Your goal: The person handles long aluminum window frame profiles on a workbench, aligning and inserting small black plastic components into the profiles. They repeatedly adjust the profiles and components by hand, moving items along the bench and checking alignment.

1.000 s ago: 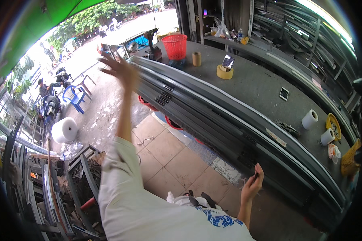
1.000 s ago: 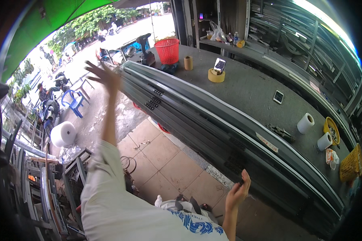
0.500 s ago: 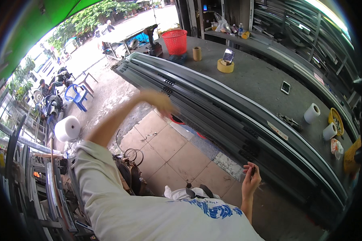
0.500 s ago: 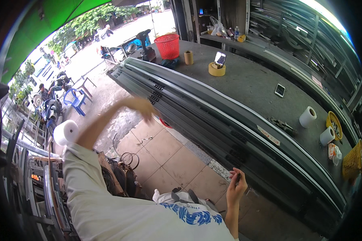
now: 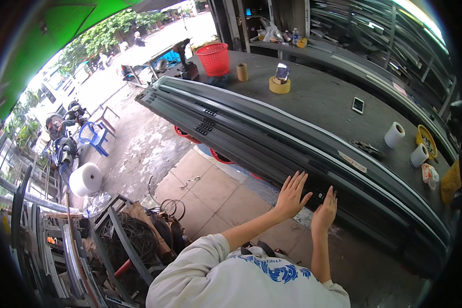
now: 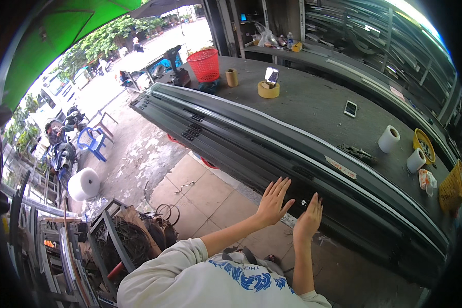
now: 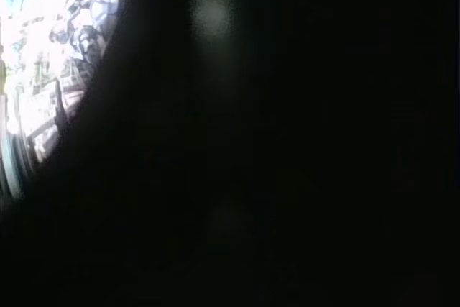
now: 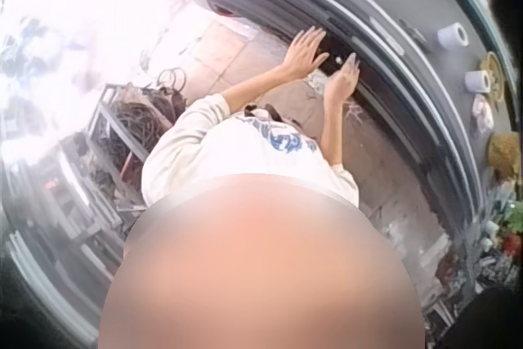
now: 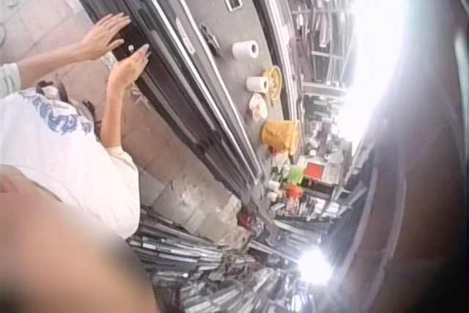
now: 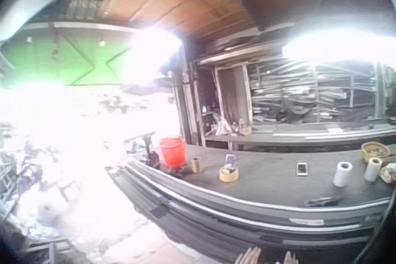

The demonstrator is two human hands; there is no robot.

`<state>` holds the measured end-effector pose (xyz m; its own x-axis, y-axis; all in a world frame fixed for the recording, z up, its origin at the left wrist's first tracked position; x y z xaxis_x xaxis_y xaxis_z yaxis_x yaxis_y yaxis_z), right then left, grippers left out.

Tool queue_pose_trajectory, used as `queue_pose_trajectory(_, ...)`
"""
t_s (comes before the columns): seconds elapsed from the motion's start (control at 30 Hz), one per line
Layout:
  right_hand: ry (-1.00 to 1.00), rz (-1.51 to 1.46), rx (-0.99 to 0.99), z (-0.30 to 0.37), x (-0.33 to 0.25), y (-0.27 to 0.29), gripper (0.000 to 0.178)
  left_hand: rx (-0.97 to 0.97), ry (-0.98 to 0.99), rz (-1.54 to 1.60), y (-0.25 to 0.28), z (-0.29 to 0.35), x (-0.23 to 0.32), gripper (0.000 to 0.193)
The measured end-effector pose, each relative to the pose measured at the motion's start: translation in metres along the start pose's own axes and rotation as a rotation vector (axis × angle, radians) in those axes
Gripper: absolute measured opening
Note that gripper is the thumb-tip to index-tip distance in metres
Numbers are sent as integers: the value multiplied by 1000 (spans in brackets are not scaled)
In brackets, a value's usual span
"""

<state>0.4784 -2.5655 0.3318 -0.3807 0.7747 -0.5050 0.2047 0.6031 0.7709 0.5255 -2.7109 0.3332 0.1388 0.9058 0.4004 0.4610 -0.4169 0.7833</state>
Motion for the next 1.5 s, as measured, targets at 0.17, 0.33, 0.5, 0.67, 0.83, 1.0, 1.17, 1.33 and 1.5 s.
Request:
queue_pose_trajectory(0.17, 15, 121, -9, -1, 4, -13, 54, -72, -10, -121, -15, 4, 0, 69)
queue_pose_trajectory(0.33, -9, 287, -26, -4, -4, -19, 49, -38, -70, -160, -16, 3, 9, 70)
queue_pose_trajectory(0.5, 15, 393, -9, -3, -12, -18, 48, -41, -103, -148, -21, 3, 9, 70)
queue_pose_trajectory(0.67, 5, 251, -45, -4, -5, -11, 48, -51, -146, -119, -22, 3, 6, 71)
queue_pose_trajectory(0.83, -35, 244, -46, -6, -1, -11, 47, -66, -196, -118, -24, 0, 6, 74)
queue_pose_trajectory(1.0, -27, 300, -30, -5, -3, -16, 46, -53, -267, -86, -22, -1, 0, 73)
queue_pose_trajectory(1.17, 11, 312, -1, -3, -1, -17, 45, -35, -305, -101, -24, 1, -3, 74)
queue_pose_trajectory(1.33, -35, 171, 3, -2, 2, -12, 47, -56, -295, -120, -30, 2, -3, 78)
queue_pose_trajectory(1.5, -67, 153, -30, -1, 1, -9, 48, -60, -293, -134, -31, 1, 1, 80)
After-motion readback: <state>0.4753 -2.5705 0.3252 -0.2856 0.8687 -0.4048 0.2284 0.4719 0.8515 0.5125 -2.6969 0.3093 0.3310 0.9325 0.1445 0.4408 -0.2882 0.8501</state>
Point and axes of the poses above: each hand's wrist, its own z-axis away from the middle knuckle, its own y-axis out of the back of the hand, x = y × z, the point moved 3 cm from there along -z, towards the middle knuckle, and after that the axes turned 10 degrees about -y, right-handed, at the moved point
